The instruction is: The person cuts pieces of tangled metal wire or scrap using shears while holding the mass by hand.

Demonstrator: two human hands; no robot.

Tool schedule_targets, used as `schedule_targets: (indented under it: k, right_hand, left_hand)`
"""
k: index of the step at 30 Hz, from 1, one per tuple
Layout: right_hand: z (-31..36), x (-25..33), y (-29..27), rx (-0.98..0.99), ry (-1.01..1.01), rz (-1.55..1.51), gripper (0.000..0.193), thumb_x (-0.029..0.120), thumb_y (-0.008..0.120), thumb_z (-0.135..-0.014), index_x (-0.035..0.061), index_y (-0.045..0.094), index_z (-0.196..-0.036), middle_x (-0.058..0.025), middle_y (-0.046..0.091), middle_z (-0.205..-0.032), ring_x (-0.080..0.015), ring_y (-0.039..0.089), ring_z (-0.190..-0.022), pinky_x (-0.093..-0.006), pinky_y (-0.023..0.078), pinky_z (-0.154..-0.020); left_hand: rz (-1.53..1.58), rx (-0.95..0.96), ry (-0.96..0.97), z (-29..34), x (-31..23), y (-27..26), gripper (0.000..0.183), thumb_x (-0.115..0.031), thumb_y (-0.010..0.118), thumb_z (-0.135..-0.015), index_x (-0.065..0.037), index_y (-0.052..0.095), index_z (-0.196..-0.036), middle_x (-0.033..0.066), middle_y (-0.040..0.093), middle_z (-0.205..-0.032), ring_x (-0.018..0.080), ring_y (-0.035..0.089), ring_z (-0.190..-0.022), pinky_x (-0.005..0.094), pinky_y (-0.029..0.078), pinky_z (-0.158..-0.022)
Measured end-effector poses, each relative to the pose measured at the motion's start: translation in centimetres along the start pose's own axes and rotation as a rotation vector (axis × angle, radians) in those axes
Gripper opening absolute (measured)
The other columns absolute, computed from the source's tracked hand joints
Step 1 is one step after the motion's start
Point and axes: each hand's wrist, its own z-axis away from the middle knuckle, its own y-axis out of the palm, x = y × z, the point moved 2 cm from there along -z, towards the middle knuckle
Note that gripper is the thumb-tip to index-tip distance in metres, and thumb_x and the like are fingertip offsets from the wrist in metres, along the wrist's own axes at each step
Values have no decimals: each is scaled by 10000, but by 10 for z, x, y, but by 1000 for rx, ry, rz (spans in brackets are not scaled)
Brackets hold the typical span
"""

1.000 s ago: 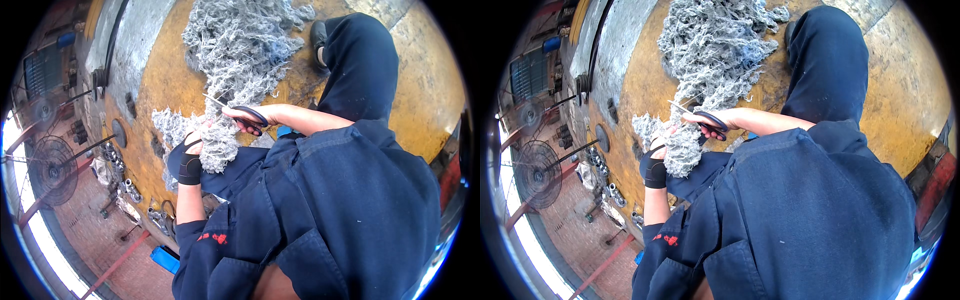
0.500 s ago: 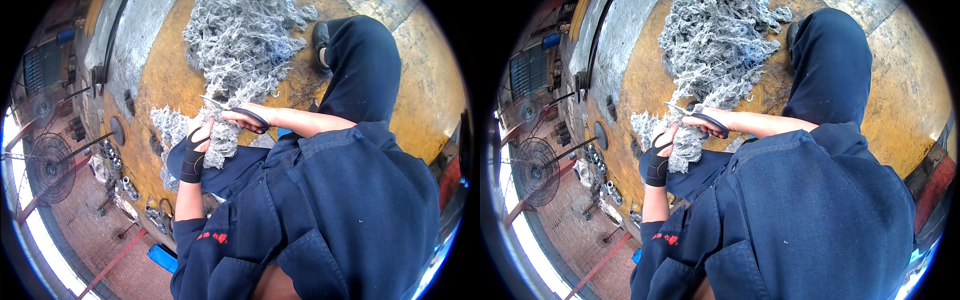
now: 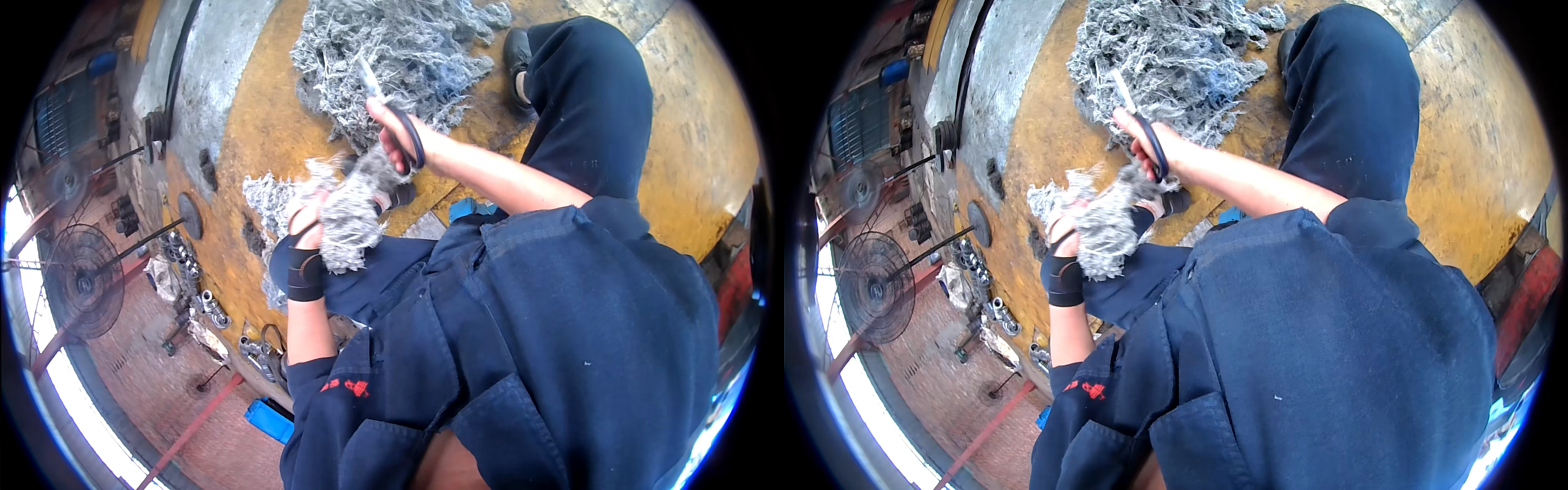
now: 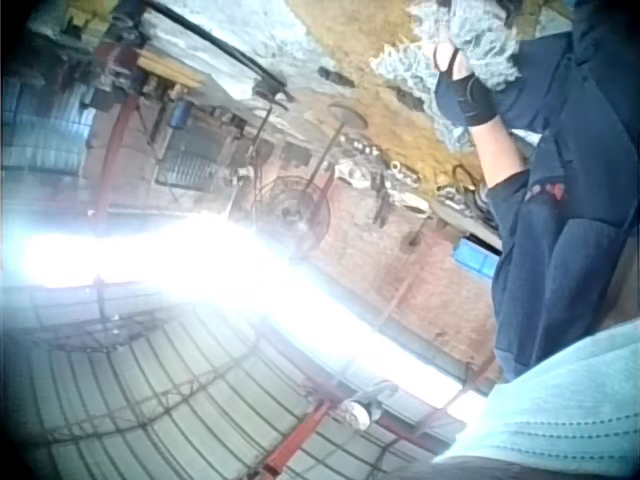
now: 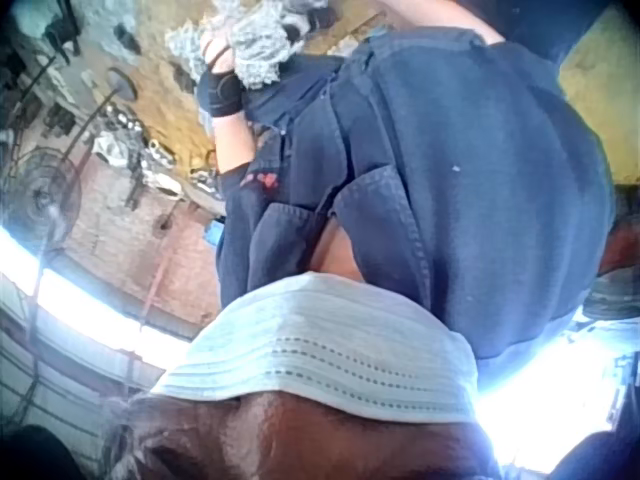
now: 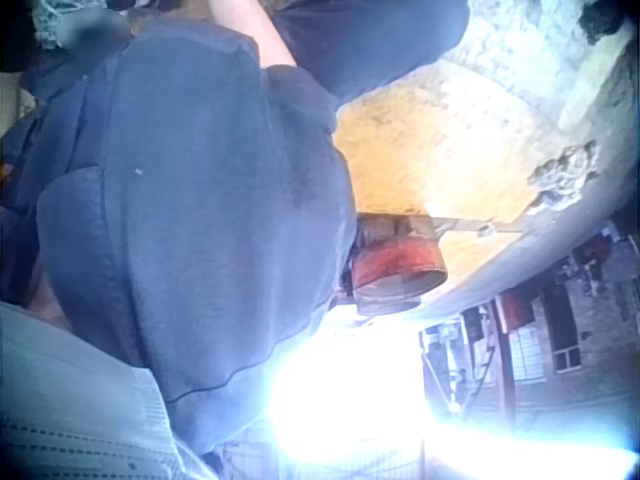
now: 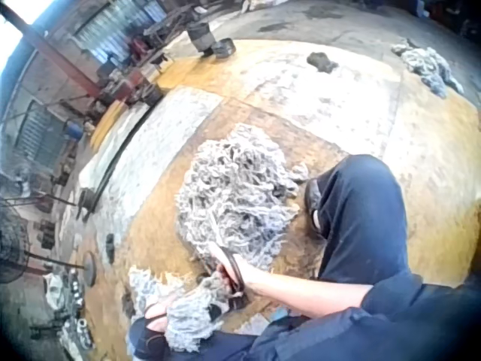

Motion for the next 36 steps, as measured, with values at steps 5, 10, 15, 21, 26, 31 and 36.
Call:
schedule_targets:
  k: [5, 10, 15, 21, 26, 31, 36]
  right_hand:
    - [31, -16, 12, 374, 232, 404, 818, 863, 377, -721, 58, 518, -698, -25, 485, -611, -107, 474, -497, -270, 410, -450]
    - [52, -62, 30, 549, 515, 378, 821, 871, 413, -696, 66, 572, -698, -31, 539, -644, -107, 480, -510, -268, 410, -460]
    - [44, -84, 40, 582, 517, 336, 823, 877, 426, -681, 68, 579, -696, -30, 562, -649, -105, 472, -495, -253, 401, -466]
    - [33, -68, 63, 536, 458, 94, 829, 838, 341, -762, 46, 576, -696, -58, 588, -619, -136, 504, -450, -279, 419, -425]
    - [41, -49, 58, 532, 266, 160, 766, 813, 380, -778, 68, 484, -635, -21, 461, -541, -113, 442, -420, -261, 372, -395]
    - [45, -44, 49, 466, 167, 298, 741, 820, 439, -745, 86, 426, -643, -2, 376, -517, -94, 390, -402, -254, 347, -376]
    - [60, -30, 45, 459, 161, 313, 730, 806, 442, -758, 82, 426, -662, 0, 387, -539, -91, 389, -410, -265, 361, -371]
  left_hand:
    - [622, -209, -633, 15, 15, -29, 193, -20, 589, -849, 5, 630, -1036, 65, 659, -969, 162, 618, -876, 285, 492, -775]
    - [827, -336, -582, 33, 24, -31, 201, -14, 589, -846, 6, 626, -1042, 66, 659, -971, 163, 619, -876, 286, 492, -778]
    - [889, -399, -564, 49, 18, -31, 208, -8, 588, -843, 7, 623, -1048, 66, 659, -974, 165, 620, -876, 288, 492, -781]
    - [917, -434, -539, 52, 8, -24, 218, -2, 587, -839, 8, 619, -1055, 67, 659, -977, 167, 620, -875, 289, 493, -784]
    - [898, -459, -514, 64, -4, -12, 226, 4, 587, -837, 9, 616, -1061, 68, 659, -980, 169, 621, -875, 290, 493, -787]
    - [807, -399, -425, 47, -22, -6, 235, 10, 586, -834, 9, 613, -1067, 68, 659, -983, 170, 621, -875, 292, 494, -790]
    - [683, -290, -295, 13, -51, -3, 244, 16, 586, -831, 10, 609, -1073, 69, 659, -986, 172, 622, -875, 293, 494, -793]
